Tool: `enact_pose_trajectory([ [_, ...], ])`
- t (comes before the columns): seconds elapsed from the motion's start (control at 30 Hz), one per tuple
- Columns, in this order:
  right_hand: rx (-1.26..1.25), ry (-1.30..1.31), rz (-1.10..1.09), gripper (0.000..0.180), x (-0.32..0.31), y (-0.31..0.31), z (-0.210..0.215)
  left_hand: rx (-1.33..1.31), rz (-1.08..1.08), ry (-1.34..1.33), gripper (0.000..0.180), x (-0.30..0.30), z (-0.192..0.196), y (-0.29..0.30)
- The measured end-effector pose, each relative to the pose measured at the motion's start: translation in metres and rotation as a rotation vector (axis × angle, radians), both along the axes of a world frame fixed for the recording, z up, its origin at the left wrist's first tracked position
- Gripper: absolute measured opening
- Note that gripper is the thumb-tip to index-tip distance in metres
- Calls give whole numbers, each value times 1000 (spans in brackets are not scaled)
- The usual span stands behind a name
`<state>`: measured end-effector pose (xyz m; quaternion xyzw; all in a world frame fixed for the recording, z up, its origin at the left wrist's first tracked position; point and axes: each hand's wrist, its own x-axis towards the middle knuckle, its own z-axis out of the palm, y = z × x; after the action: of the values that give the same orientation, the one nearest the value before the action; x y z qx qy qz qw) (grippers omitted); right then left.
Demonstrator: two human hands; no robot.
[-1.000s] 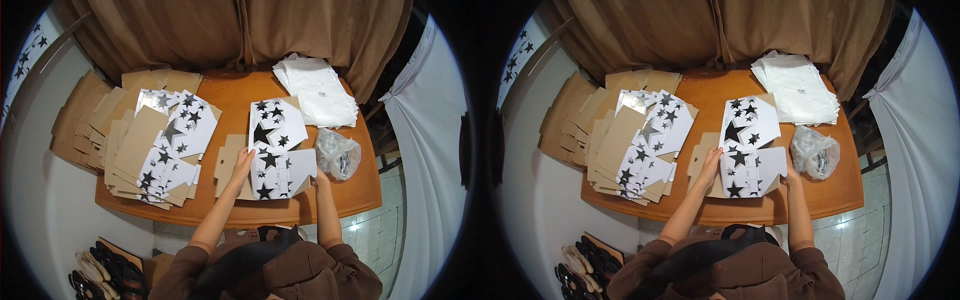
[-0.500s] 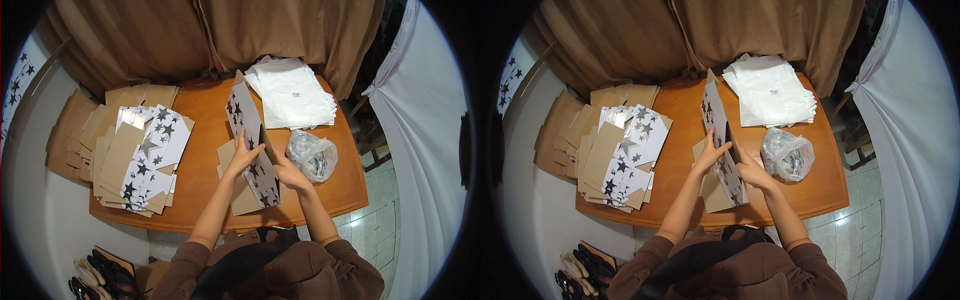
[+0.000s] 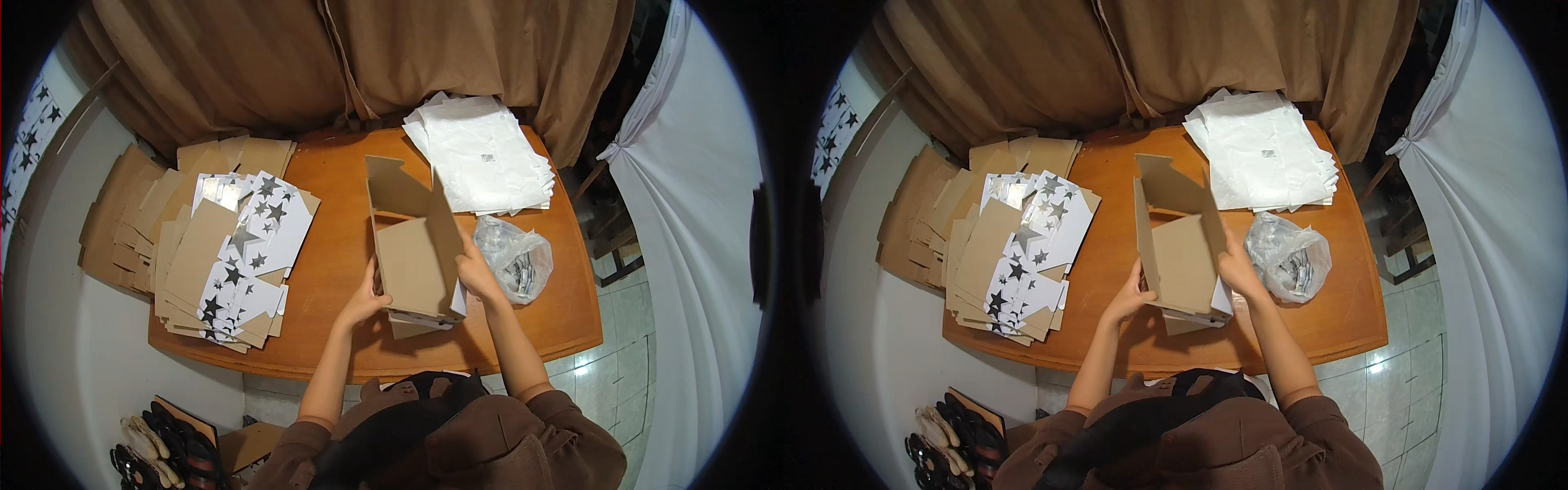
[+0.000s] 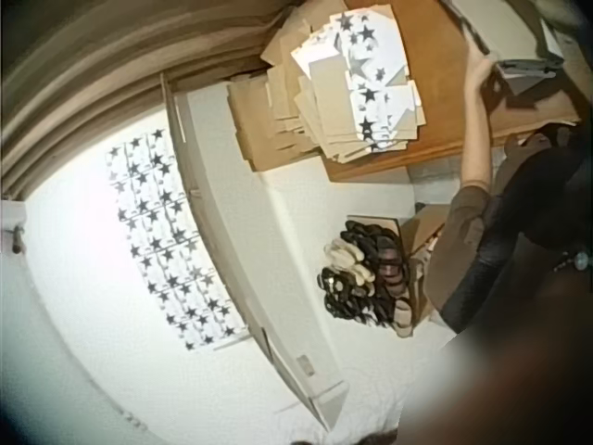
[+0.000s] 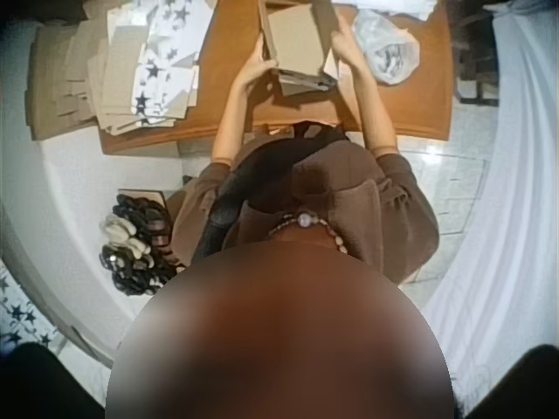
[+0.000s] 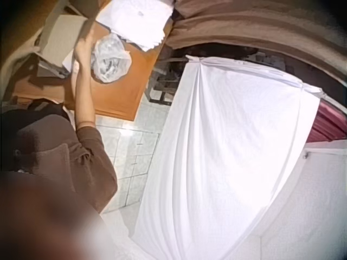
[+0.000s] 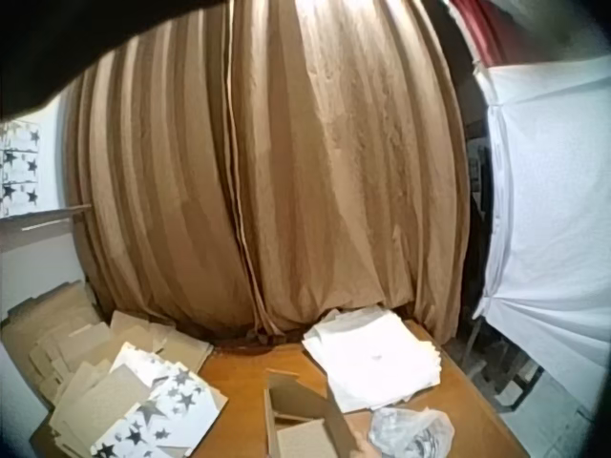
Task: Assembling cardboard shoeboxes and placing them on a shelf.
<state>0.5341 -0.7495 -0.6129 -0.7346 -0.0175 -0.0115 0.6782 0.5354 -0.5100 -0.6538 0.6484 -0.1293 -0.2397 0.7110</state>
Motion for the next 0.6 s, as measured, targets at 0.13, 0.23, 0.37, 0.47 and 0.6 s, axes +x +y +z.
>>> enact_pose_trajectory([
  [0.13, 72, -23, -122, 72, 11, -11, 5, -51, -22, -8, 98, -7, -16, 1],
  [0.23, 30, -50, -131, 70, 13, -11, -7, -68, 68, 80, 94, -18, -26, -7],
  [0.37, -28, -61, -160, 70, 15, -12, -19, 466, 281, -706, 86, -24, -17, -8],
  [0.47, 108, 12, -111, 69, 14, -9, -8, 741, 313, -1406, 75, -17, -1, -4],
  [0.6, -91, -62, -173, 69, 21, -9, -28, 1038, -7, -1763, 62, -12, 17, -12],
])
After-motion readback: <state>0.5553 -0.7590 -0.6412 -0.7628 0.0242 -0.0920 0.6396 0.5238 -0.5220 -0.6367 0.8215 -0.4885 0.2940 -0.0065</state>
